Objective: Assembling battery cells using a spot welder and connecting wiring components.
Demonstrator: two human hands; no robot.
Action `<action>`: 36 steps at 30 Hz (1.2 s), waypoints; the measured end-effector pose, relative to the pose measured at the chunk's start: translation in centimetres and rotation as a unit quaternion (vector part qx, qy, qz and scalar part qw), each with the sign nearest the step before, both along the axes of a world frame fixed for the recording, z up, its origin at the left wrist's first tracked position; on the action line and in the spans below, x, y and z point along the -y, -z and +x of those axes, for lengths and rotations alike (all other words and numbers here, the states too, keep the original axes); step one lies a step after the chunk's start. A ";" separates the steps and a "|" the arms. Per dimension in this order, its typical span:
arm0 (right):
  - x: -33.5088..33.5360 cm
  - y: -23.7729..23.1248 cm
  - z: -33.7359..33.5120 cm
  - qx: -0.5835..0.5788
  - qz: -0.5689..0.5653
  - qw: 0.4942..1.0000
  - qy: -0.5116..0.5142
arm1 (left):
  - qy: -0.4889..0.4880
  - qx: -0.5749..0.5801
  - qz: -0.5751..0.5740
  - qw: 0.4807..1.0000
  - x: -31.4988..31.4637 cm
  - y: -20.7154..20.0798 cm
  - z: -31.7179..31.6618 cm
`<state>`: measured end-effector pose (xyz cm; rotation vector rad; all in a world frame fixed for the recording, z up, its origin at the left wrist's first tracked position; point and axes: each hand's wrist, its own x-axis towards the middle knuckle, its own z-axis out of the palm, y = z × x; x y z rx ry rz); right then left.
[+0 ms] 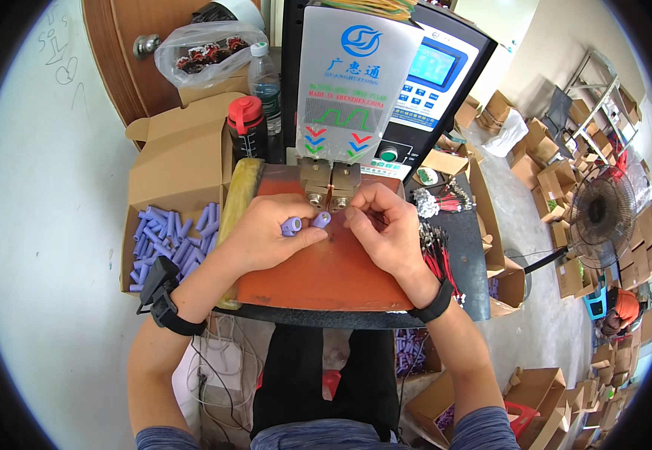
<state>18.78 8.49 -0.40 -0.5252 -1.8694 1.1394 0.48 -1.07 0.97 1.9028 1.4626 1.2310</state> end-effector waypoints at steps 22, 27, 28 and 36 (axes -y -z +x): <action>0.6 -0.9 0.2 0.006 0.009 0.998 -0.055 | -0.021 -0.018 0.028 0.999 -0.6 0.8 0.1; 0.5 -0.9 0.3 0.025 0.006 0.998 -0.053 | -0.021 -0.024 0.023 0.999 -0.5 0.7 0.0; 0.4 -0.8 0.4 0.028 0.021 0.998 -0.049 | -0.020 -0.021 0.020 0.999 -0.5 0.6 0.1; 0.6 -0.7 0.0 0.024 0.037 0.998 -0.051 | -0.020 -0.022 0.025 0.999 -0.7 0.8 0.1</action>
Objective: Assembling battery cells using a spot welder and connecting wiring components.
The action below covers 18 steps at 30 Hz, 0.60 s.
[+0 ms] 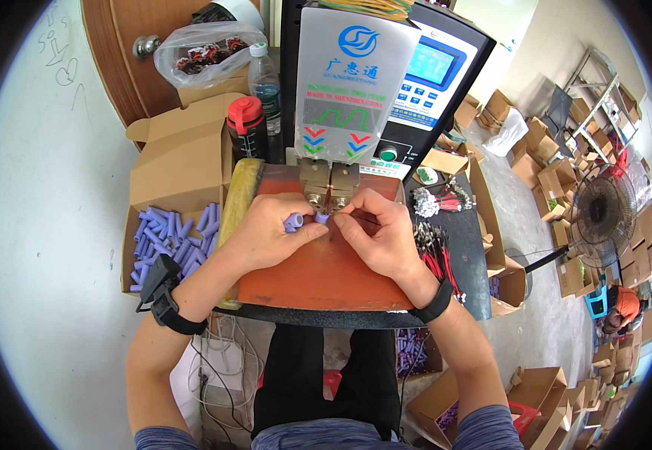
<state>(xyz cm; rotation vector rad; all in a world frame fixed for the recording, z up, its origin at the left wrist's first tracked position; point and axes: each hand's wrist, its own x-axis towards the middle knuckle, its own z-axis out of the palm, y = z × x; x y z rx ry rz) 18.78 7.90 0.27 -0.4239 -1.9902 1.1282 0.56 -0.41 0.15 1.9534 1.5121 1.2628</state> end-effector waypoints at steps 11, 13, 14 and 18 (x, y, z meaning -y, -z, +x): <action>-0.2 0.4 -0.2 0.001 0.019 1.000 0.012 | 0.006 -0.024 -0.029 0.999 0.1 0.1 -0.3; -0.1 0.5 -0.3 -0.004 0.014 1.000 0.012 | 0.003 -0.029 -0.031 0.999 0.1 0.1 -0.4; -0.1 0.5 -0.4 -0.010 0.009 1.000 0.013 | 0.000 -0.034 -0.032 0.999 0.1 0.0 -0.4; -0.1 0.7 -0.5 -0.006 0.033 0.999 0.024 | 0.008 -0.018 -0.017 1.000 0.1 0.3 -0.4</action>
